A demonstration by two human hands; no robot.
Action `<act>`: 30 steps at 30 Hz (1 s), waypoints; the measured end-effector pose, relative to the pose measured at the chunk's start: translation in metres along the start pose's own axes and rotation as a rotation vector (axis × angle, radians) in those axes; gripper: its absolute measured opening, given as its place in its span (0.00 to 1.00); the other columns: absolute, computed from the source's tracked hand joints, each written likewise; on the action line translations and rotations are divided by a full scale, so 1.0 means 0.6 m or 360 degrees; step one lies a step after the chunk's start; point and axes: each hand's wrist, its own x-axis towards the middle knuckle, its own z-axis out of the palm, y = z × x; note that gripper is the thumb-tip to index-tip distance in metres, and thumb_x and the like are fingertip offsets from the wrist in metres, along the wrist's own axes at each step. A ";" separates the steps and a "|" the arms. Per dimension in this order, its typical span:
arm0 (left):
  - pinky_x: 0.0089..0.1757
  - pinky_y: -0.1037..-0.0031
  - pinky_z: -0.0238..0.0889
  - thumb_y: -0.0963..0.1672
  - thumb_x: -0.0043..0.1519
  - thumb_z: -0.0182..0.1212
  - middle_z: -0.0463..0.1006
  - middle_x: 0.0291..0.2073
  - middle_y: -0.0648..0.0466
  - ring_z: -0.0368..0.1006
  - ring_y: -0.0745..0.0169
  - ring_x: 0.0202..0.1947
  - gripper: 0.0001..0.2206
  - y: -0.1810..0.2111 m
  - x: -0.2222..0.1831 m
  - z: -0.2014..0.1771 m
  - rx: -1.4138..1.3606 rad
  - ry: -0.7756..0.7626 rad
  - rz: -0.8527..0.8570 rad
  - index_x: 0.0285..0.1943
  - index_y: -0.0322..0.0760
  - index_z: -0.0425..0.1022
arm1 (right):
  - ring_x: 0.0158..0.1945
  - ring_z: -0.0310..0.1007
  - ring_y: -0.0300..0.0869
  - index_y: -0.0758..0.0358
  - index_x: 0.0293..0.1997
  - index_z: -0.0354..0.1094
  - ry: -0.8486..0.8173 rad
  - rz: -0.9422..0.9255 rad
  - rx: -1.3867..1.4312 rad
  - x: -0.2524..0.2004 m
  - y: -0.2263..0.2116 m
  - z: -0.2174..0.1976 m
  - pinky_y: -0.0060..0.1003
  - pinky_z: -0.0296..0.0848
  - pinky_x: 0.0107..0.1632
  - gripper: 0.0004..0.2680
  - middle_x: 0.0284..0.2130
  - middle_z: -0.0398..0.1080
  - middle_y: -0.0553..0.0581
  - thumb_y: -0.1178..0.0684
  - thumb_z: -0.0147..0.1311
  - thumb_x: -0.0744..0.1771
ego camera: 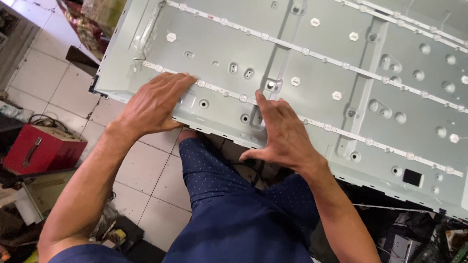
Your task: The person aligns and presses multiple LED light strips onto the back panel of a flat-screen TV. They smooth each strip into place and then apply clear adhesive tape over the strips to secure them to the panel.
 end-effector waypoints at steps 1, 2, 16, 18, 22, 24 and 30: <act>0.63 0.49 0.62 0.54 0.55 0.71 0.70 0.66 0.34 0.69 0.37 0.63 0.44 0.000 -0.003 0.003 0.0013 -0.0033 -0.0037 0.75 0.28 0.53 | 0.62 0.61 0.59 0.65 0.79 0.31 -0.0031 0.0013 0.0034 -0.003 -0.001 0.002 0.57 0.53 0.73 0.56 0.65 0.61 0.68 0.23 0.72 0.53; 0.63 0.49 0.62 0.54 0.55 0.71 0.70 0.66 0.34 0.69 0.37 0.63 0.44 0.003 -0.005 0.003 0.0000 -0.0042 -0.0037 0.75 0.28 0.53 | 0.62 0.61 0.59 0.65 0.79 0.31 -0.0042 0.0023 0.0040 -0.006 -0.003 0.001 0.57 0.53 0.73 0.56 0.65 0.61 0.68 0.23 0.72 0.53; 0.71 0.54 0.47 0.67 0.52 0.60 0.63 0.72 0.28 0.63 0.32 0.70 0.64 -0.012 -0.032 -0.021 0.0027 0.0033 -0.0298 0.80 0.38 0.13 | 0.76 0.50 0.56 0.68 0.78 0.34 -0.0105 0.0083 0.0023 -0.011 -0.006 -0.010 0.52 0.40 0.77 0.51 0.74 0.51 0.67 0.26 0.70 0.57; 0.71 0.54 0.47 0.65 0.53 0.63 0.60 0.74 0.32 0.62 0.33 0.71 0.64 -0.013 -0.031 -0.015 0.0016 0.0016 -0.0262 0.80 0.39 0.12 | 0.75 0.51 0.57 0.68 0.78 0.35 -0.0110 0.0059 0.0057 -0.011 -0.004 -0.008 0.54 0.42 0.76 0.51 0.73 0.52 0.67 0.27 0.71 0.56; 0.67 0.48 0.55 0.60 0.53 0.73 0.68 0.69 0.33 0.68 0.31 0.65 0.63 -0.017 -0.021 -0.016 -0.0070 -0.0002 -0.0273 0.81 0.37 0.21 | 0.67 0.60 0.57 0.66 0.78 0.37 0.0005 -0.0069 0.0042 -0.004 0.007 -0.002 0.58 0.53 0.73 0.53 0.68 0.59 0.65 0.29 0.76 0.54; 0.67 0.47 0.54 0.59 0.53 0.73 0.70 0.68 0.34 0.69 0.32 0.65 0.63 -0.028 -0.026 -0.004 -0.0014 0.0035 -0.0227 0.82 0.37 0.22 | 0.66 0.61 0.58 0.66 0.77 0.39 0.0009 -0.0090 -0.0010 -0.002 0.010 -0.005 0.59 0.54 0.72 0.52 0.65 0.61 0.65 0.28 0.76 0.53; 0.70 0.57 0.47 0.59 0.43 0.71 0.77 0.61 0.43 0.70 0.44 0.65 0.54 -0.029 -0.021 -0.002 -0.0071 0.0047 -0.0337 0.78 0.31 0.54 | 0.66 0.63 0.58 0.64 0.75 0.51 -0.0020 0.0010 0.0080 0.002 0.003 -0.011 0.61 0.51 0.73 0.48 0.60 0.66 0.65 0.29 0.75 0.52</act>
